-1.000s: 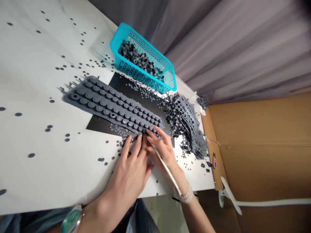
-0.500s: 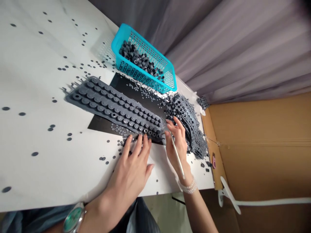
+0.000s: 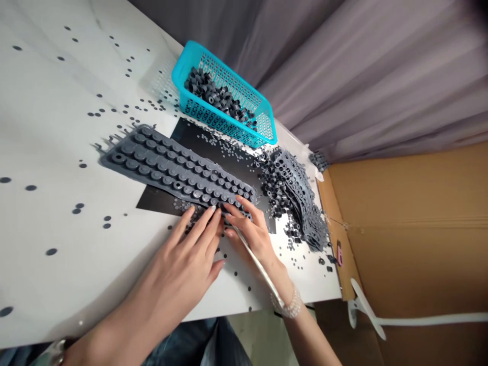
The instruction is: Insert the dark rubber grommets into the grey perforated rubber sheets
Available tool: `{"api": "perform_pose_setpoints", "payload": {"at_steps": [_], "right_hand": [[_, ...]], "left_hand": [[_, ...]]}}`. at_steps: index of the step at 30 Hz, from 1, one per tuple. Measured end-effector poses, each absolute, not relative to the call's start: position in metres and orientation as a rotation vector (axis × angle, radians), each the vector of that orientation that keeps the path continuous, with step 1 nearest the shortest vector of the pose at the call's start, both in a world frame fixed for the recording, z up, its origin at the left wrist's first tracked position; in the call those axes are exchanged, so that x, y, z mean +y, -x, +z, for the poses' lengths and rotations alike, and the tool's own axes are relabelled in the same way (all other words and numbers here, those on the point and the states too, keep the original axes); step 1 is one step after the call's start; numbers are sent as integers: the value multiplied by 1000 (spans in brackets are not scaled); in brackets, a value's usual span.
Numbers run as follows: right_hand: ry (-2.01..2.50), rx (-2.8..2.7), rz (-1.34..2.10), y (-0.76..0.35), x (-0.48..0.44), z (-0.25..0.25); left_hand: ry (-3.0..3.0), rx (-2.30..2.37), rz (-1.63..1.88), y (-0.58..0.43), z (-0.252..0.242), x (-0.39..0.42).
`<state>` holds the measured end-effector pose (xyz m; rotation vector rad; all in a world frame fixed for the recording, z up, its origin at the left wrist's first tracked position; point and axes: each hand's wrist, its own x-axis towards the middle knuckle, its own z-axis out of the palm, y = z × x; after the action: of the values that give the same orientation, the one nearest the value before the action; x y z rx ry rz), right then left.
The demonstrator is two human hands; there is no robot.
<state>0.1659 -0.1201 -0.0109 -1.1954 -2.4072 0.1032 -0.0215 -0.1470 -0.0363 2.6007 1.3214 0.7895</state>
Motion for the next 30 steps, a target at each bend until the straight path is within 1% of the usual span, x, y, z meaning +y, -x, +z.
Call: {"api": "perform_pose_setpoints", "payload": {"at_steps": [10,12,16,19,22,25,30], "right_hand": [[1176,-2579,-15,-159,-118,-6],[1224,-2494,-88,-163,-114,-11],[1461,-2207,-239,-179,-109,-15],[1479,-2211,-161,-180,-114,-8],[1294,-2377,-64,-169,-120,-2],[1173,-2465,-85,-158,-123,0],[1217,-2529,-74,-157,-124,0]], "left_hand": [[-2592,1309,781,18,-41,-150],[-2601,1317,762,17,-39,-149],[-2595,1309,757,16,-38,-148],[-2579,1298,768,17,-40,-149],[-2572,1293,794,17,-42,-150],[-2572,1280,811,17,-42,-150],[-2579,1287,803,17,-41,-150]]}}
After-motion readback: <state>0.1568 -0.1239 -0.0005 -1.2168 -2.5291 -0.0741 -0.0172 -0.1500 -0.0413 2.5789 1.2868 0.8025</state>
